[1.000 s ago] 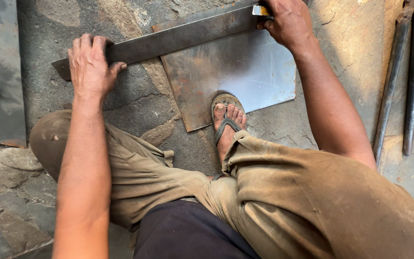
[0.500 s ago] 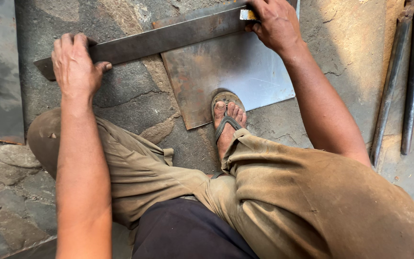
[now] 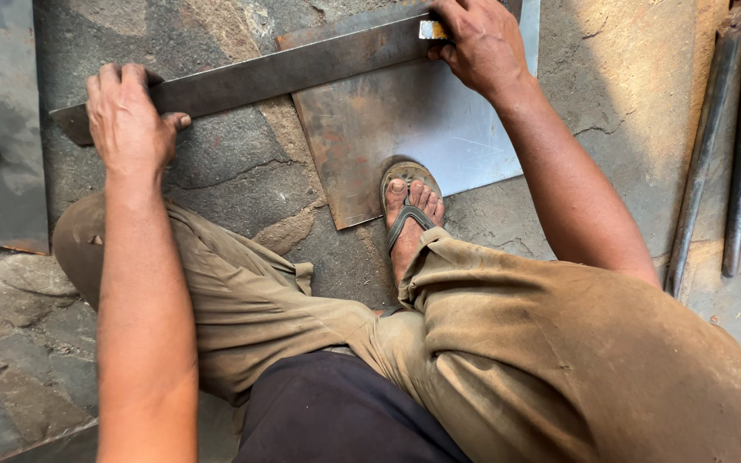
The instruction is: The person sits on the ground and uses a metal ruler and a scribing tool to draw straight lines on several rectangular metal sheets. They repeatedly position the ruler, draw lines, and reposition the ruler to mark multiple sheets.
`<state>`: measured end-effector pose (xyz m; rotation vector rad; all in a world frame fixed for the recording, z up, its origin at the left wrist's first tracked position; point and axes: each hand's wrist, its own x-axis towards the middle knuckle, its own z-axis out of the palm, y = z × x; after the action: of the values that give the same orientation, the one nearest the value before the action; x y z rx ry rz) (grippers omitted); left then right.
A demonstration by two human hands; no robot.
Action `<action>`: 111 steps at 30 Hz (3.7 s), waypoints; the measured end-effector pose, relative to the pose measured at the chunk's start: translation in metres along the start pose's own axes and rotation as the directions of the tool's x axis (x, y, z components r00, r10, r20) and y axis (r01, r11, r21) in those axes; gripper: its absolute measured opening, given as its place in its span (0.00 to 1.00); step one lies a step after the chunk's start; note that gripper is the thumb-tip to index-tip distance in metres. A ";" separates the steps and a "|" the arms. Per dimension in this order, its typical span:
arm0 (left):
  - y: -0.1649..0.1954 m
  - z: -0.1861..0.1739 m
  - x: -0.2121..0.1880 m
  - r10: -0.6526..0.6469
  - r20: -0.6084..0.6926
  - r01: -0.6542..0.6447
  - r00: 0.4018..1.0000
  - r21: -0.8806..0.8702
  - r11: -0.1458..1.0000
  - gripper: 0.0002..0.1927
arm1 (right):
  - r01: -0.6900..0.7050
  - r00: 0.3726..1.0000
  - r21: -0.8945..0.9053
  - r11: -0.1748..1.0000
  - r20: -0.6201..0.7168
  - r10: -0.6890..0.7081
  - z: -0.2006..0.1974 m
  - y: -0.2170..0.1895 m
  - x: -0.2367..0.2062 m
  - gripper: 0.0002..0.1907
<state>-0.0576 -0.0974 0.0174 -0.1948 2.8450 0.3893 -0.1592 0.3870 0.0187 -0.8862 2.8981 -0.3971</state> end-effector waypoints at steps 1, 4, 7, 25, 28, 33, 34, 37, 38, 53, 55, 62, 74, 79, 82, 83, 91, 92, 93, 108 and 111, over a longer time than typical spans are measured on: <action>0.000 -0.001 -0.001 0.000 0.001 0.000 1.000 -0.004 1.000 0.34 | 0.005 1.000 -0.008 1.000 -0.002 -0.005 0.000 -0.001 0.000 0.27; 0.001 -0.004 -0.004 0.002 0.008 -0.002 1.000 -0.025 1.000 0.33 | 0.007 1.000 -0.022 1.000 0.007 -0.007 -0.001 -0.002 0.000 0.27; 0.000 -0.005 -0.006 0.004 0.001 -0.004 1.000 -0.041 0.999 0.32 | 0.000 1.000 -0.007 1.000 0.016 0.000 -0.002 -0.004 0.001 0.27; -0.001 -0.008 -0.009 0.043 -0.004 -0.043 0.999 0.006 0.999 0.29 | 0.009 0.997 0.011 1.000 -0.073 -0.009 0.003 -0.010 -0.002 0.27; 0.010 -0.016 -0.006 0.059 -0.035 -0.056 0.998 0.083 0.995 0.31 | 0.018 0.995 -0.002 1.000 -0.099 -0.018 0.005 -0.010 -0.001 0.26; 0.089 0.008 0.011 -0.144 -0.156 0.110 0.977 -0.209 0.972 0.18 | 0.016 0.992 -0.069 0.998 -0.123 -0.024 0.012 -0.007 0.001 0.14; 0.110 0.019 0.016 0.379 -0.185 -0.305 0.907 0.333 0.892 0.21 | 0.012 0.991 -0.077 0.997 -0.128 -0.022 0.013 -0.007 0.002 0.15; 0.172 0.061 0.031 0.453 -0.213 -0.449 0.866 0.068 0.891 0.21 | -0.003 0.991 -0.074 0.997 -0.137 -0.007 0.016 -0.005 0.004 0.16; 0.188 0.072 0.038 0.460 -0.197 -0.450 0.866 0.093 0.888 0.17 | -0.018 0.991 -0.054 0.998 -0.132 0.011 0.016 -0.006 0.005 0.14; 0.213 0.041 0.055 0.459 0.163 -0.476 0.873 0.088 0.875 0.20 | -0.227 0.962 0.189 0.955 -0.109 0.251 -0.037 0.076 -0.086 0.11; 0.213 0.037 0.054 0.458 0.185 -0.476 0.870 0.067 0.877 0.22 | -0.262 0.958 0.191 0.946 -0.065 0.278 -0.032 0.085 -0.085 0.10; 0.216 0.031 0.052 0.435 0.197 -0.453 0.879 0.053 0.890 0.22 | -0.247 0.968 0.159 0.956 -0.012 0.252 -0.019 0.088 -0.073 0.11; 0.218 0.027 0.050 0.423 0.211 -0.445 0.881 0.068 0.893 0.25 | -0.173 0.978 0.041 0.984 0.122 0.167 -0.015 0.099 -0.072 0.04; 0.218 0.025 0.050 0.416 0.238 -0.443 0.877 0.068 0.894 0.23 | -0.089 0.975 -0.118 0.989 0.194 0.111 -0.015 0.089 -0.065 0.04; 0.219 0.025 0.052 0.418 0.223 -0.443 0.881 0.074 0.894 0.23 | -0.132 0.875 -0.068 0.989 0.461 0.149 -0.026 0.088 -0.068 0.03; 0.219 0.026 0.052 0.420 0.211 -0.443 0.883 0.072 0.894 0.23 | -0.203 0.732 0.018 0.979 0.667 0.139 -0.030 0.087 -0.072 0.05; 0.216 0.032 0.052 0.426 0.203 -0.448 0.882 0.080 0.890 0.24 | -0.204 0.977 0.175 0.963 -0.027 0.211 -0.029 0.089 -0.075 0.11; 0.216 0.032 0.051 0.424 0.202 -0.446 0.883 0.076 0.892 0.25 | -0.207 0.977 0.176 0.962 -0.016 0.213 -0.026 0.088 -0.074 0.11; 0.216 0.031 0.051 0.422 0.197 -0.442 0.885 0.071 0.894 0.25 | -0.207 0.977 0.175 0.963 -0.007 0.211 -0.024 0.089 -0.072 0.11; 0.222 0.025 0.060 0.459 0.218 -0.473 0.861 0.014 0.881 0.27 | -0.373 0.896 0.491 0.788 0.412 0.168 -0.020 0.047 -0.126 0.12; 0.245 0.035 0.076 0.515 0.231 -0.530 0.826 0.004 0.848 0.27 | -0.348 0.934 0.522 0.778 0.260 0.244 -0.016 0.042 -0.137 0.14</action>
<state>-0.1630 0.1395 0.0238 0.6242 2.6388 0.3859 -0.0705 0.5006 0.0238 -0.3348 2.4569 -1.0093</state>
